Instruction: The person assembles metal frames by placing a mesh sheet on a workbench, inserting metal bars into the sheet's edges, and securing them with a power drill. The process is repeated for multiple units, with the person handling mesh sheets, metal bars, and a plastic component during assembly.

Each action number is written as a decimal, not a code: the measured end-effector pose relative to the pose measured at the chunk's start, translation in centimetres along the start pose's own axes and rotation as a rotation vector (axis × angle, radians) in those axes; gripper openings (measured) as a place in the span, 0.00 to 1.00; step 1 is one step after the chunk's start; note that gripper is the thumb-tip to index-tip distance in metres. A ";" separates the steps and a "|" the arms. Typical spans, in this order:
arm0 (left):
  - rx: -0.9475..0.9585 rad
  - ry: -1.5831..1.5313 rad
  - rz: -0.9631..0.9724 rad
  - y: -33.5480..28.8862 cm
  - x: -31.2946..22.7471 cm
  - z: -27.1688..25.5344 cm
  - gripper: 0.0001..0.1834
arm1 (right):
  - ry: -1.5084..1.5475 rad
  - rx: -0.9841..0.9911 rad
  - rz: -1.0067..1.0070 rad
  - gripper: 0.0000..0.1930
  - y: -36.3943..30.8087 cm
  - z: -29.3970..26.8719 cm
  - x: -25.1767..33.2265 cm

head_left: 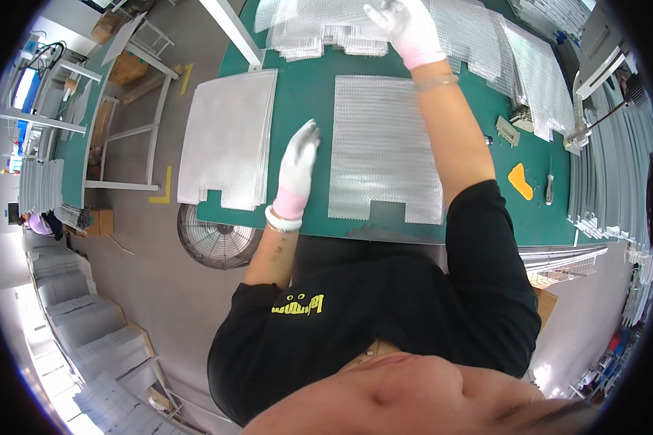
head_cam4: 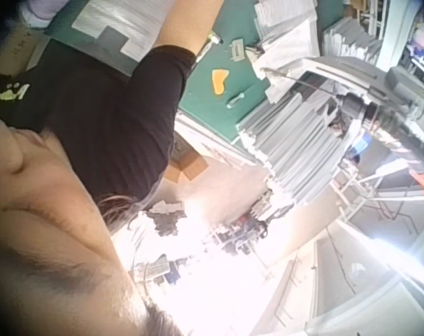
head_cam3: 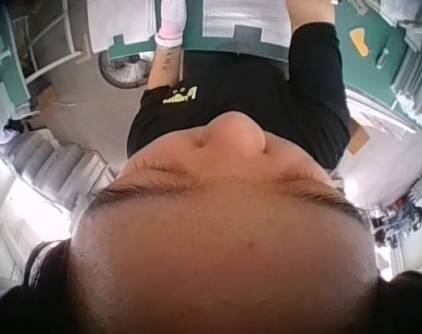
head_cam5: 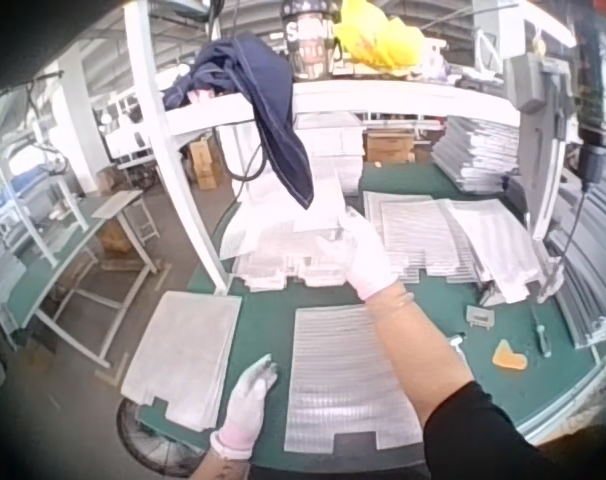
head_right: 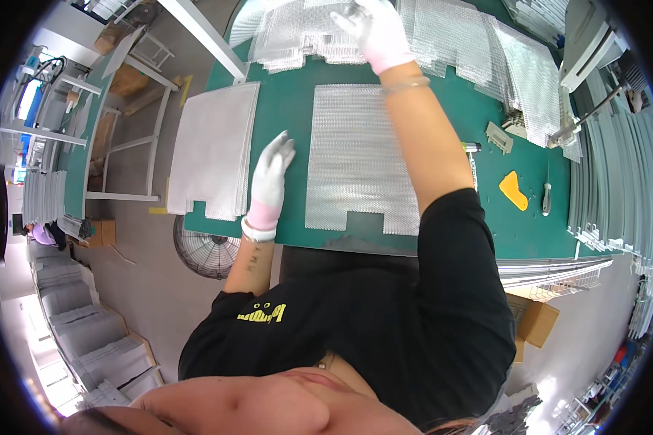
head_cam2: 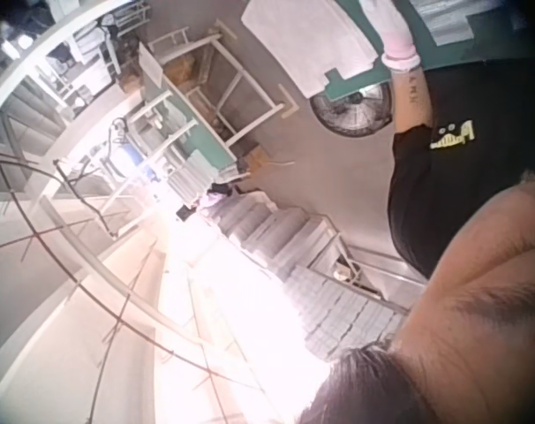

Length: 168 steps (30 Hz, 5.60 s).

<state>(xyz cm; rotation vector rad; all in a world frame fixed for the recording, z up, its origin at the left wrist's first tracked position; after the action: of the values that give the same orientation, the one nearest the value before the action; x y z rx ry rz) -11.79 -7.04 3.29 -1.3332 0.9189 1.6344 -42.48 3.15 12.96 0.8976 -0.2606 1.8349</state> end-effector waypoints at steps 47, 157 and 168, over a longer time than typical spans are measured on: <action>-0.193 -0.059 -0.304 21.9 3.9 0.1 0.22 | -0.015 0.340 -0.090 0.19 -3.0 -0.6 5.9; 0.093 1.098 0.411 9.3 4.5 4.7 0.28 | -1.869 -0.060 0.013 0.23 -35.2 -6.6 4.6; 0.119 1.430 0.302 9.8 4.3 4.4 0.24 | -1.984 -0.162 -0.532 0.13 -27.3 -9.1 18.4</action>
<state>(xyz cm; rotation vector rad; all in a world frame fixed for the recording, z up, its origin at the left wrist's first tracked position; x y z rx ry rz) -22.92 -6.32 0.19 -2.3301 2.0218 0.5412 -26.47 33.27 13.17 2.0834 -1.1545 -0.0937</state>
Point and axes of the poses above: each hand's wrist, its own y-axis towards the middle knuckle, its own z-axis out of the palm, x = y × z, the point moved 9 cm from there along y, towards the middle knuckle, and after that the axes turned 2 degrees about -z, right-handed, at the moved point
